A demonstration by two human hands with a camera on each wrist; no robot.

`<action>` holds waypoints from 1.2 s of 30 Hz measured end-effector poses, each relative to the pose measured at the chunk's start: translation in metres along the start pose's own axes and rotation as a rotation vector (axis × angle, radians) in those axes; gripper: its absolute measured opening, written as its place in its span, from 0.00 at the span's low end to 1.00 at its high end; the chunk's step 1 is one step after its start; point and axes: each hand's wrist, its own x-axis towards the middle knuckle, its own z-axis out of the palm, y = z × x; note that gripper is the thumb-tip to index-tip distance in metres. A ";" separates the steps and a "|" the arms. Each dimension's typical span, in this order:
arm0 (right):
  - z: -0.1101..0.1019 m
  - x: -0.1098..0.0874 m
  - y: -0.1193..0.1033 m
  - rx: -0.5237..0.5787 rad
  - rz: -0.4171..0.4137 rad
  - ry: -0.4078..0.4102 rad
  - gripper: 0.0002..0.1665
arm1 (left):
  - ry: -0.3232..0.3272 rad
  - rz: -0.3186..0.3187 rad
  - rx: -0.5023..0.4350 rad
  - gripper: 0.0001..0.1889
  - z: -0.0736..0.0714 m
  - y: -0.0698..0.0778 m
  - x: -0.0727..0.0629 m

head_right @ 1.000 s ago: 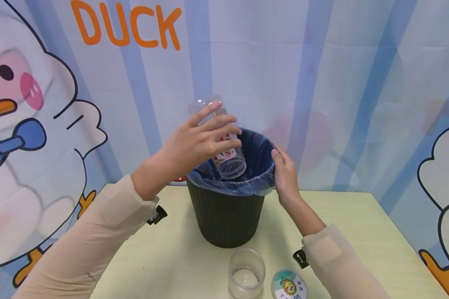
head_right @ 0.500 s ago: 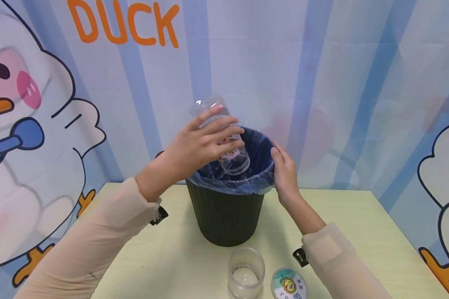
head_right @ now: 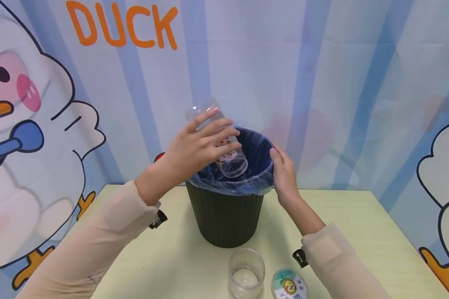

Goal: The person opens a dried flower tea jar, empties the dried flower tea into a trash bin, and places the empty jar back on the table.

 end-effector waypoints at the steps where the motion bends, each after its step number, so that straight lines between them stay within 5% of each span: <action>1: 0.000 0.000 0.000 -0.002 0.000 0.000 0.32 | -0.001 -0.006 0.000 0.17 0.001 0.000 -0.001; 17: -0.003 -0.001 -0.005 -0.002 0.025 -0.043 0.34 | -0.052 -0.282 -0.134 0.23 0.001 -0.005 -0.023; 36: -0.003 -0.001 -0.006 0.031 0.029 -0.054 0.35 | -0.029 -0.497 -0.335 0.28 -0.003 -0.003 -0.031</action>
